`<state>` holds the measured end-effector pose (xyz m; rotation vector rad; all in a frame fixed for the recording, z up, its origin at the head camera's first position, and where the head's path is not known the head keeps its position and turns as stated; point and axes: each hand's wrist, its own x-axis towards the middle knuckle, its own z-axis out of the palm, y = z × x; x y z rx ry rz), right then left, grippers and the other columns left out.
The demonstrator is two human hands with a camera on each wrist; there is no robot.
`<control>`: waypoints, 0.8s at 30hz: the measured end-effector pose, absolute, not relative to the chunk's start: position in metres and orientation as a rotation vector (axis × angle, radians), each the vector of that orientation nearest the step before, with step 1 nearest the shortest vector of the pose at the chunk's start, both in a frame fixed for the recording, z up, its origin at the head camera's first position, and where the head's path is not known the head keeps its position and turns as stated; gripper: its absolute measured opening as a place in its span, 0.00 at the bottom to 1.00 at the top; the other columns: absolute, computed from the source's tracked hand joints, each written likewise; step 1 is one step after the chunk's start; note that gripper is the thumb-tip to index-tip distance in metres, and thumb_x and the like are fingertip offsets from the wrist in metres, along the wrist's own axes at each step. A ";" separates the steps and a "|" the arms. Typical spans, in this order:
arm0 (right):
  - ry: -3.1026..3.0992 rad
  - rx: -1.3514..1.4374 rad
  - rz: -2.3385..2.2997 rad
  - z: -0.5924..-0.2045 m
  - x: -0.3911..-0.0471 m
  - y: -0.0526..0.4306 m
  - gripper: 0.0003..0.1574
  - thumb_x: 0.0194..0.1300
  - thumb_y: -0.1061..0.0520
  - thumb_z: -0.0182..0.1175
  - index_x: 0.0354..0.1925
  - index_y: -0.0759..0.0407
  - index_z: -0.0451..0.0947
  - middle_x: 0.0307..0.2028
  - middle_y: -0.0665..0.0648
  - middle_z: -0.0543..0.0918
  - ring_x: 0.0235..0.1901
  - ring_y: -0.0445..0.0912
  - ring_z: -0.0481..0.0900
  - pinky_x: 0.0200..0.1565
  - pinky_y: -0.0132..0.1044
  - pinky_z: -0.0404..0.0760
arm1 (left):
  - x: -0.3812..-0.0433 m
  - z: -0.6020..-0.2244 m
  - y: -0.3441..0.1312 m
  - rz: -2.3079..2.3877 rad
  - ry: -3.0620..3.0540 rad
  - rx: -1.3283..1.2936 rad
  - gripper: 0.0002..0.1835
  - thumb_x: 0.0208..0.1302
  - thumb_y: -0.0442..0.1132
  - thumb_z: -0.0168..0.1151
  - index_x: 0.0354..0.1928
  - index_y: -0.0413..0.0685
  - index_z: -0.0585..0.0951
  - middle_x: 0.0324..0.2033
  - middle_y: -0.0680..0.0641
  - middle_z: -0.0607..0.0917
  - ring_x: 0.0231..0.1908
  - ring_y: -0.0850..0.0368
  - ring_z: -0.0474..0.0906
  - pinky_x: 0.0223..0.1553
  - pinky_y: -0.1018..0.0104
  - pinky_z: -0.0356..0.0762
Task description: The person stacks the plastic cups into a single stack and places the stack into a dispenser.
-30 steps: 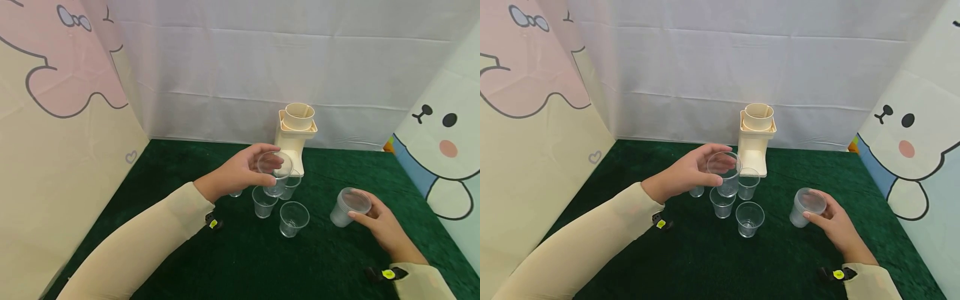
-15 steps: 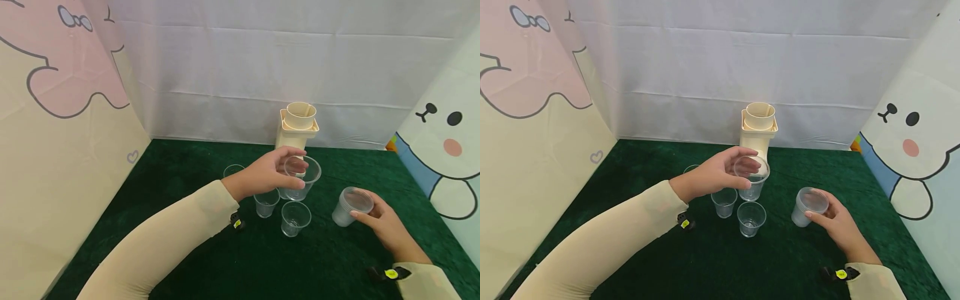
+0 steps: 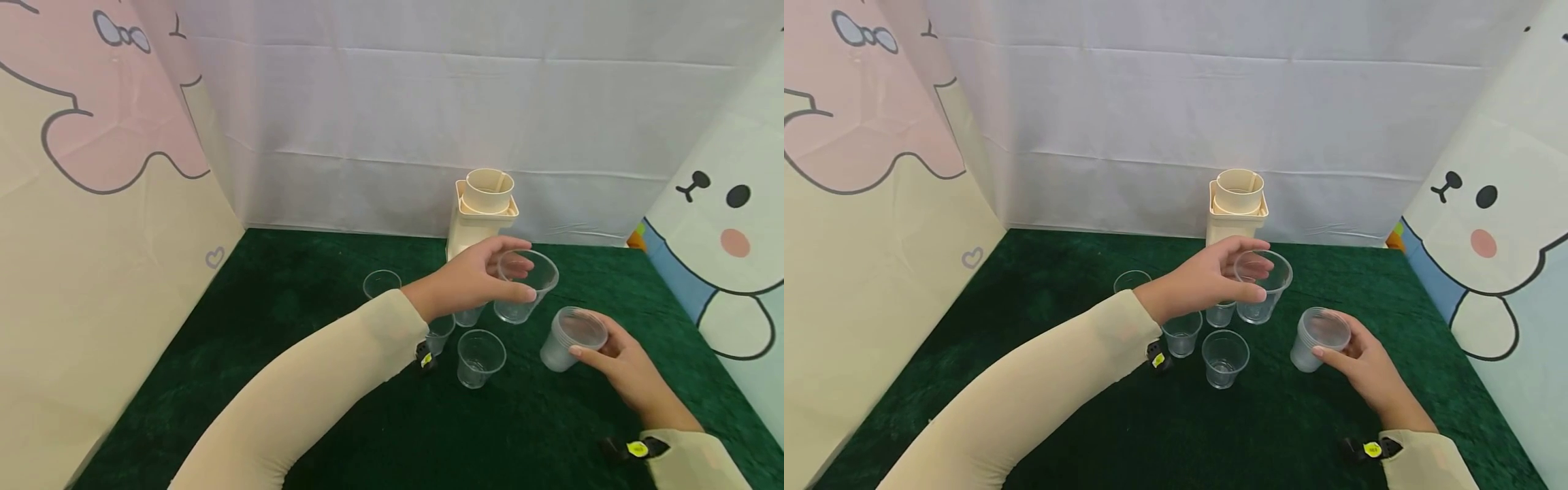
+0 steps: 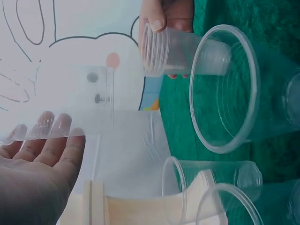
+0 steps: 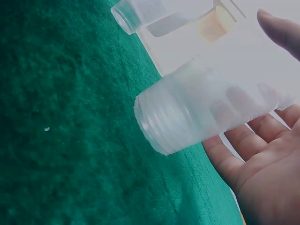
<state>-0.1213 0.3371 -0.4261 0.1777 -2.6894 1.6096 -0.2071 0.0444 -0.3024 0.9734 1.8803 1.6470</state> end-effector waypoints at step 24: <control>-2.668 0.204 1.627 -0.426 -0.121 0.338 0.38 0.68 0.57 0.56 0.70 0.52 0.53 0.58 0.51 0.67 0.50 0.33 0.71 0.43 0.27 0.75 | -0.200 -0.292 0.115 1.527 1.967 0.916 0.33 0.57 0.44 0.67 0.63 0.67 0.65 0.51 0.64 0.76 0.50 0.73 0.71 0.47 0.74 0.72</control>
